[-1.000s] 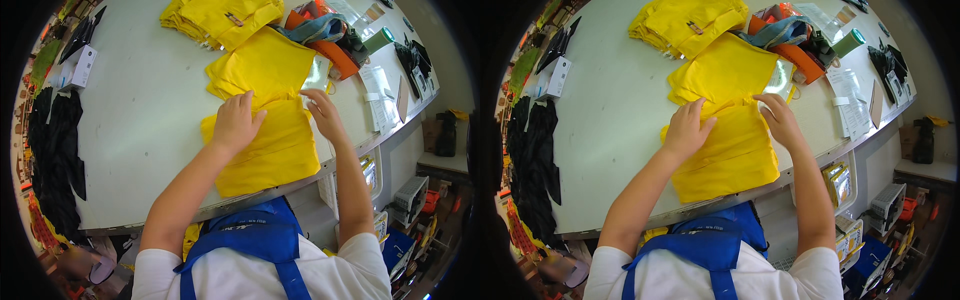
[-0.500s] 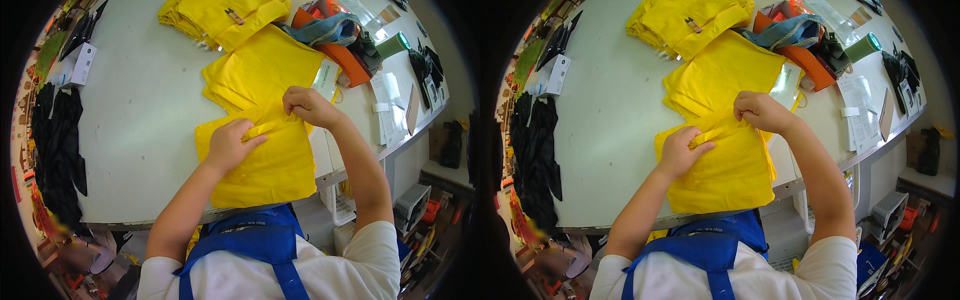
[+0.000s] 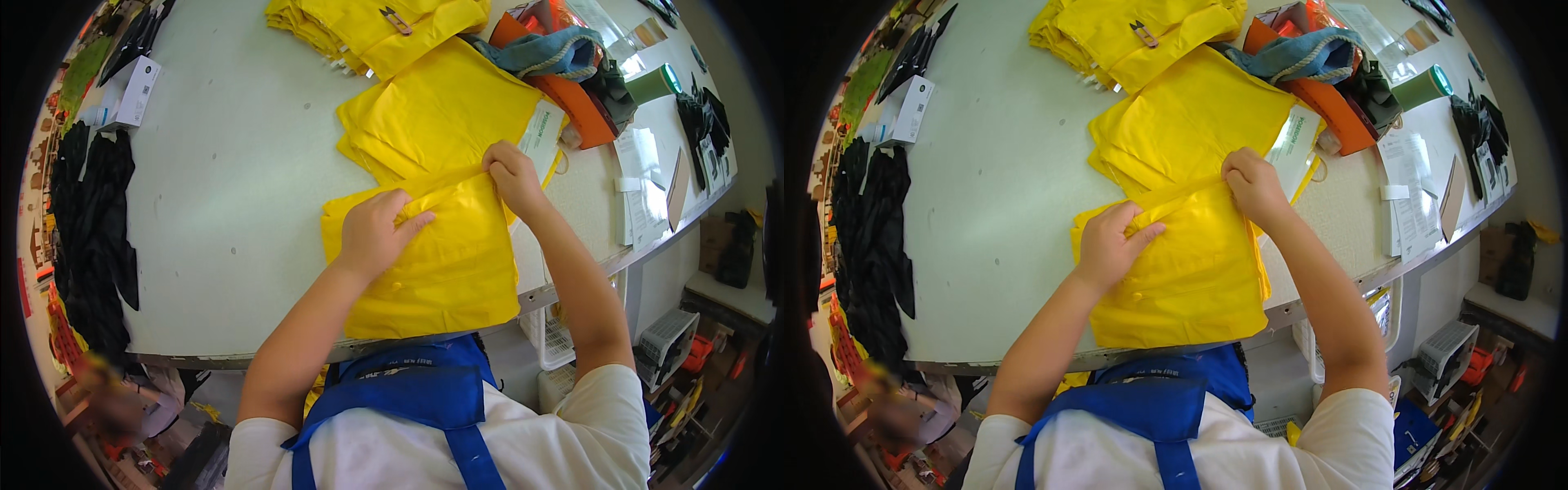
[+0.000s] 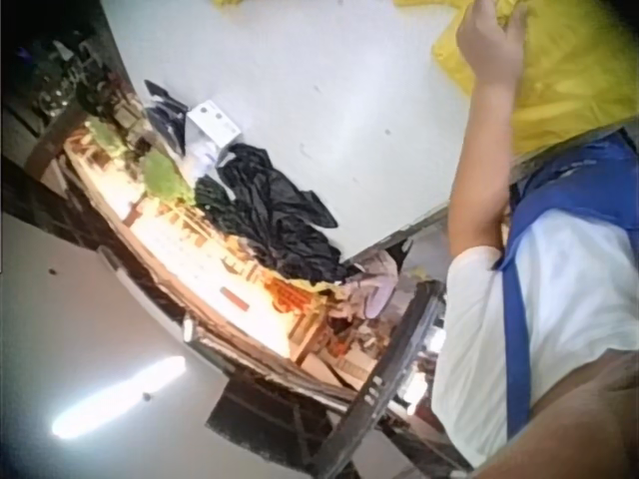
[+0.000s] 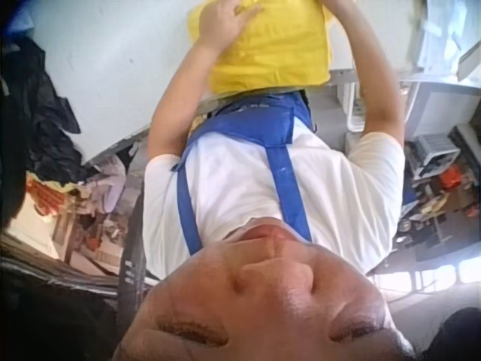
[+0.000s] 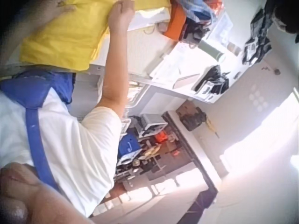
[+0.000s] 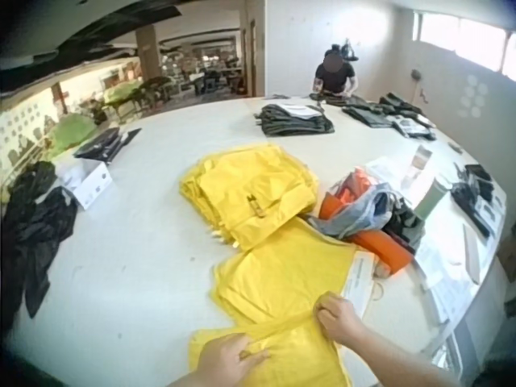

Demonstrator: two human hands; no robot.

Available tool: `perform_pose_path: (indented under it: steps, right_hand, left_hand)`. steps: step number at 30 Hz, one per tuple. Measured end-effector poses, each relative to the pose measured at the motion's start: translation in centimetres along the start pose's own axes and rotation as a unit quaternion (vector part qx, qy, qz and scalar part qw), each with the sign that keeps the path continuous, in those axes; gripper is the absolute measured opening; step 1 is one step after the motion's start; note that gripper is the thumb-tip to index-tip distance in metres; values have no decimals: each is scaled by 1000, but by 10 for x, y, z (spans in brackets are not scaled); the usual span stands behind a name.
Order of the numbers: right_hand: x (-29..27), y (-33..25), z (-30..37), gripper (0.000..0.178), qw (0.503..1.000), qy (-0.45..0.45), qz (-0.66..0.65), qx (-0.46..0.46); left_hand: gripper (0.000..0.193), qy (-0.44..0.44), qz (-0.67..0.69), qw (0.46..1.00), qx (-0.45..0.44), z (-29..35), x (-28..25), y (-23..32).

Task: The person folds a yellow raincoat on a white table. They smooth the fabric, fold the sleeves and body, and use scissors to trim a small piece of fabric. The folded raincoat is placed on a stack of similar items.

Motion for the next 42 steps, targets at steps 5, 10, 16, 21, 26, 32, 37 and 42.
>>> perform_pose_path:
  steps: [5, 10, 16, 21, 26, 32, 37, 42]
  right_hand:
    - [28, -21, 49, 51, 989, 32, 138, -30]
    - [36, -10, 57, 70, 984, 75, 101, 126]
    - [34, -4, 81, 76, 965, 71, -26, 251]
    - [44, -22, 93, 57, 903, 96, -289, 302]
    - [120, -1, 139, 49, 864, 179, -357, 306]
    - [100, -22, 151, 63, 976, 176, 55, 115]
    - [105, -80, 67, 71, 985, -10, 171, 14]
    - [121, -59, 36, 82, 935, -151, 211, 240]
  left_hand:
    - [39, -61, -41, 996, -57, -23, 20, -13]
    - [47, 160, -184, 970, -4, 11, -8, -19]
    - [51, -48, 396, 725, -562, 223, 12, -51]
    - [66, 35, 646, 656, -389, 185, -31, -64]
    - [84, 20, 759, 525, -385, 195, 14, -51]
    - [83, 7, 759, 561, -331, 213, 24, -51]
    - [78, 53, 721, 587, -366, 216, 15, -32]
    - [62, 6, 753, 526, -395, 221, 22, -25]
Point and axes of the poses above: each hand's wrist, its own z-axis away from the middle knuckle, its own x-axis out of the palm, y = z × x, the point moved 2 cm from there along -z, towards the middle knuckle, and after that the axes turned 11 degrees about -z, right-handed, at the moved point
